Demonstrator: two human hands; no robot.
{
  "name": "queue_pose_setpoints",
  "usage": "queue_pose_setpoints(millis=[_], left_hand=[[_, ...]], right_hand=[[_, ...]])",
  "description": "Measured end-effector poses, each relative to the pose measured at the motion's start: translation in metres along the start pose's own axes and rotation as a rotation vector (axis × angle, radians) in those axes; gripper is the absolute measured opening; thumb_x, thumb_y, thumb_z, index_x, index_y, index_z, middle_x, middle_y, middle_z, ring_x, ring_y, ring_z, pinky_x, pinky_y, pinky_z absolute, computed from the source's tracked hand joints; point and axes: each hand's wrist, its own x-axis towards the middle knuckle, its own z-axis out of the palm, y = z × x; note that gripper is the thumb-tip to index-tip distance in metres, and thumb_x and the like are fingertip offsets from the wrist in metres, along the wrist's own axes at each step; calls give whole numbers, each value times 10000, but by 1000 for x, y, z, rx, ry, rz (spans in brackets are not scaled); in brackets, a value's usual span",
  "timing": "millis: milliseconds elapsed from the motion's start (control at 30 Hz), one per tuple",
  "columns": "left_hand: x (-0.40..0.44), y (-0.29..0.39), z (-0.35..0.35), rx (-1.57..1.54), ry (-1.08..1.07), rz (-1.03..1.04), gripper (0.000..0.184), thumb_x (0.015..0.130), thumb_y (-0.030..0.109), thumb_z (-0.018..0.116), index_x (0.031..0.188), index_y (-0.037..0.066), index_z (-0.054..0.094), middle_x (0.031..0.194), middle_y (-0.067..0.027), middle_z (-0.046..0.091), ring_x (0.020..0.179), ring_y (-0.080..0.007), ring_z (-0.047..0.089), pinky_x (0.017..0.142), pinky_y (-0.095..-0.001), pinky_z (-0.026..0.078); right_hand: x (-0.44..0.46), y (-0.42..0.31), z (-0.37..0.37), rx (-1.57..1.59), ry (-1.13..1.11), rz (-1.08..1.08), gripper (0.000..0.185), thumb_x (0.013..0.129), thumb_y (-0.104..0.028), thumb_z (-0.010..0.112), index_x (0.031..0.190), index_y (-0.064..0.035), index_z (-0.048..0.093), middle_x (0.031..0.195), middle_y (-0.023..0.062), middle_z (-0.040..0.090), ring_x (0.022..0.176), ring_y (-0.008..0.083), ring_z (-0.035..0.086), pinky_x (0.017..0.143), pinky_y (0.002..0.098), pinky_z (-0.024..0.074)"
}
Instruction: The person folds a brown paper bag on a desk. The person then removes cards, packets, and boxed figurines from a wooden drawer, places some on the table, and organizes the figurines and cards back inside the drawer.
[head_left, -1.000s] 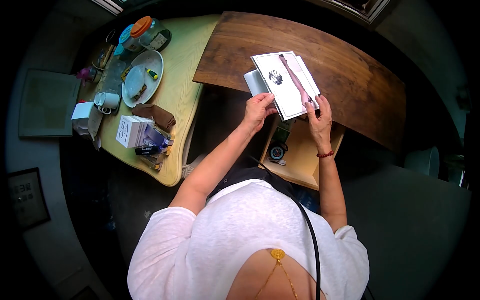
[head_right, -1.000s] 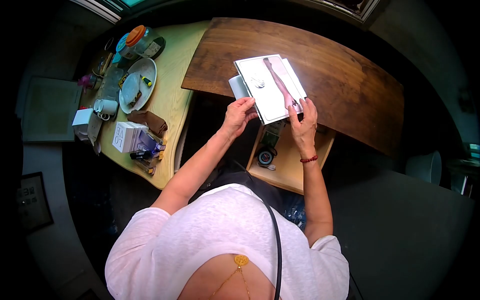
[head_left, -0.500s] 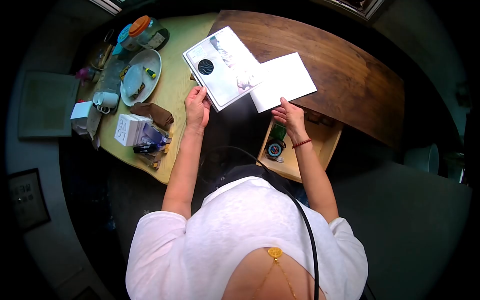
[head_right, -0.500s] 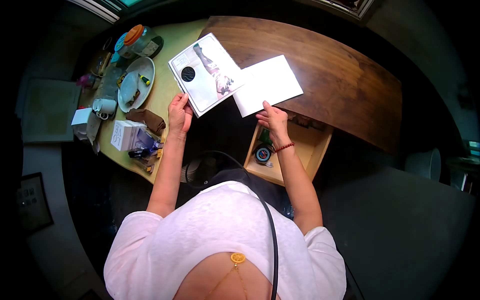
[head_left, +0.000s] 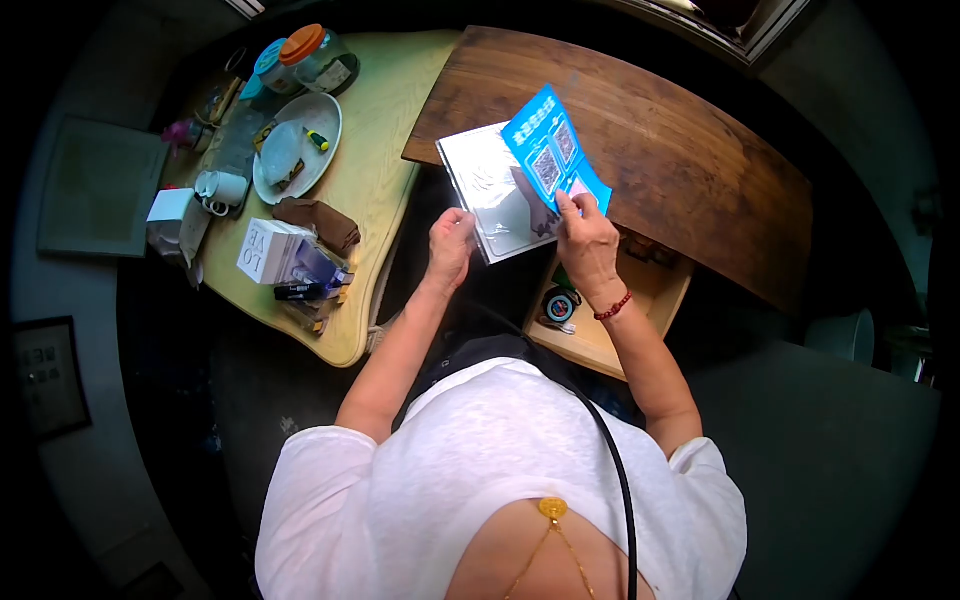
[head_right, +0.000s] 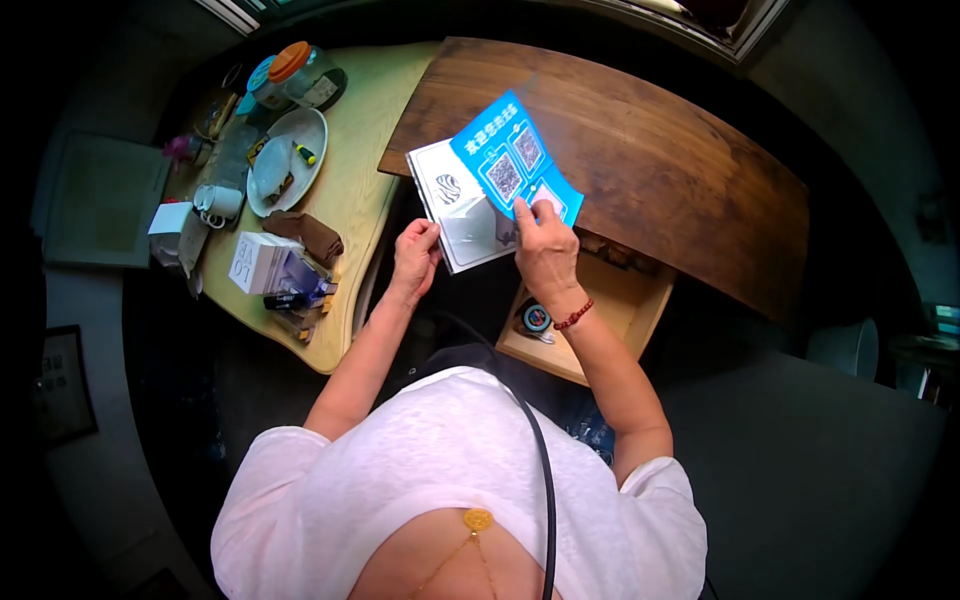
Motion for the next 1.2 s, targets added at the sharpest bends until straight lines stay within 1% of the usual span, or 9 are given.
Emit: queue_pose_setpoints(millis=[133,400,567,667,800,867,967,1067,1200], left_hand=[[-7,-11,35,-12,109,-47,28,869,60,504,874,35,517,847,-67,594,760,-142,597,710,-326,520],[-12,-25,27,-3,79,-185,60,882,56,469,920,15,492,893,-105,593,798,-189,610,747,-373,523],[-15,-10,42,-151,63,-287,233,929,247,446,1016,39,505,998,-84,576,876,-191,590,722,-362,503],[1,-32,31,-37,116,-262,238,923,224,457,1068,41,504,1001,-83,579,868,-181,588,739,-357,500],[2,-29,37,85,113,-189,230,899,145,473,1099,34,501,1006,-92,584,822,-156,603,646,-298,536],[-6,-13,44,95,128,-217,223,891,125,483,1094,35,504,965,-85,608,750,-146,625,587,-316,556],[-8,-15,34,126,137,-166,221,881,130,515,1081,37,515,918,-69,620,739,-156,638,599,-312,560],[-22,3,31,101,74,-176,235,876,132,523,1090,34,511,954,-70,611,800,-153,632,641,-323,561],[-41,16,12,61,58,-147,271,878,117,512,1131,23,487,1027,-77,589,903,-153,606,746,-332,538]], right_hand=[[-21,-20,35,-10,-298,85,75,722,2,516,796,-4,527,760,164,502,631,326,587,529,398,477],[-20,-34,55,46,-386,169,99,743,-72,556,775,22,547,775,198,530,625,365,587,552,433,482],[-16,-40,63,62,-455,253,170,770,-141,578,782,28,564,797,216,550,653,377,580,590,437,484],[-13,-45,60,106,-427,255,171,752,-139,603,746,26,559,783,213,548,683,371,580,598,435,483],[-10,-37,49,263,-444,150,254,715,-168,660,876,18,596,828,185,560,721,341,586,628,407,478],[-11,-30,41,305,-271,316,304,719,-163,660,964,6,596,871,159,565,802,305,566,689,369,462],[-11,2,27,11,-15,201,347,758,-159,627,1041,27,549,1004,190,551,965,347,498,838,415,403],[-24,36,28,130,-202,511,401,838,-258,562,1093,50,532,984,221,589,896,351,568,808,397,439],[-28,13,36,740,-404,714,352,848,-224,592,1030,73,551,853,114,625,748,139,573,695,258,455]])
